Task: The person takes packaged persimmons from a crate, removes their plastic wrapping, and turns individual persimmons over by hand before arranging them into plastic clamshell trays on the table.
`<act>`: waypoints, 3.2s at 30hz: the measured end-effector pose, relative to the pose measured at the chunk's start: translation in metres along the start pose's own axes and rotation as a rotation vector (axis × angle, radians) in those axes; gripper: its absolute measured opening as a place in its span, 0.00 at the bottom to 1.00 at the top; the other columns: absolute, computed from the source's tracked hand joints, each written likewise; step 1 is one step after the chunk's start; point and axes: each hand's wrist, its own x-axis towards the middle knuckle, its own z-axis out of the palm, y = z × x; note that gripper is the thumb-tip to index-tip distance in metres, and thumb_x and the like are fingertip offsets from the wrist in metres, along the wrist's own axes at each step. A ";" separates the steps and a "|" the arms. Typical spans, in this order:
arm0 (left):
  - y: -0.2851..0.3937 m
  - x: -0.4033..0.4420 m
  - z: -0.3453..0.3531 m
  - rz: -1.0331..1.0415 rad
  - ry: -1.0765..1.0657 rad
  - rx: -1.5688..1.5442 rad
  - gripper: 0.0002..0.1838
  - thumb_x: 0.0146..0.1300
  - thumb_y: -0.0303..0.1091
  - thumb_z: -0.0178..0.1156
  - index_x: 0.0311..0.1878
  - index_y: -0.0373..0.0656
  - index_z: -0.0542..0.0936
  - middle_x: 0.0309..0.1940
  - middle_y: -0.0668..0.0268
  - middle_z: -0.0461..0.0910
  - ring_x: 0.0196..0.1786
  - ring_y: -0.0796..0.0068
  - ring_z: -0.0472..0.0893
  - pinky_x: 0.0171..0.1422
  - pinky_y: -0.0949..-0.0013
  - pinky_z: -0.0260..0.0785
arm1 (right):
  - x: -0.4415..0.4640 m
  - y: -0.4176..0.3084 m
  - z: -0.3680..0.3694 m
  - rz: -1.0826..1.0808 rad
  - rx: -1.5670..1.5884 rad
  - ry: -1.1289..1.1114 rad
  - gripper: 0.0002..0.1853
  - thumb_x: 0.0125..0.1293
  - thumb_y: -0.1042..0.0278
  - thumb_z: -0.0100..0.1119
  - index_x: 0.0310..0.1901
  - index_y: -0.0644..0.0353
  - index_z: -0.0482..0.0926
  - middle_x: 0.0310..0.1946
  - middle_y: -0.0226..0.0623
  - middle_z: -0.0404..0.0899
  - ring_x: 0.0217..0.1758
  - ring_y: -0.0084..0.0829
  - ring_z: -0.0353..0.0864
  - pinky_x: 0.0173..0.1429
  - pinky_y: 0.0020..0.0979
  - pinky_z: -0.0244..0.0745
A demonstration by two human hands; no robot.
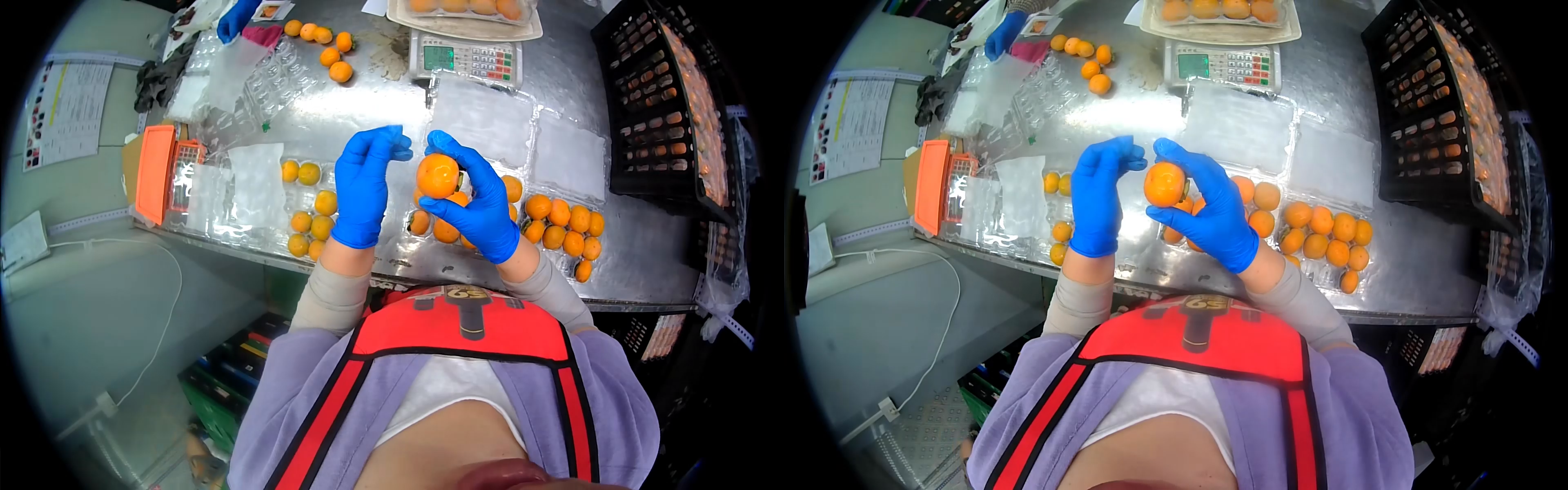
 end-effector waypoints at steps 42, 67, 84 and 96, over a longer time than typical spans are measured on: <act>0.023 -0.020 0.023 0.603 -0.200 0.970 0.30 0.44 0.31 0.72 0.53 0.44 0.73 0.54 0.61 0.75 0.65 0.51 0.67 0.70 0.53 0.52 | 0.000 0.000 -0.015 0.328 0.515 0.095 0.29 0.62 0.59 0.60 0.61 0.64 0.65 0.56 0.40 0.71 0.59 0.31 0.71 0.61 0.30 0.65; -0.005 -0.014 0.029 0.417 -0.242 0.725 0.32 0.46 0.35 0.71 0.56 0.45 0.72 0.56 0.61 0.74 0.66 0.53 0.65 0.71 0.52 0.50 | 0.005 -0.007 -0.032 0.096 -0.004 0.167 0.17 0.62 0.69 0.62 0.52 0.62 0.75 0.50 0.36 0.77 0.50 0.26 0.75 0.57 0.29 0.69; 0.002 -0.007 0.032 0.560 -0.280 0.749 0.30 0.46 0.33 0.69 0.55 0.50 0.71 0.55 0.67 0.76 0.67 0.53 0.64 0.73 0.42 0.36 | 0.009 -0.013 -0.028 0.385 0.332 0.080 0.20 0.63 0.68 0.59 0.55 0.65 0.71 0.50 0.38 0.76 0.54 0.27 0.74 0.59 0.30 0.69; -0.007 -0.007 0.031 0.585 -0.340 0.732 0.27 0.45 0.34 0.70 0.52 0.51 0.73 0.55 0.68 0.76 0.67 0.55 0.64 0.73 0.41 0.31 | 0.022 0.003 -0.031 0.435 0.334 0.203 0.09 0.69 0.67 0.50 0.42 0.63 0.75 0.39 0.33 0.78 0.44 0.24 0.76 0.52 0.25 0.69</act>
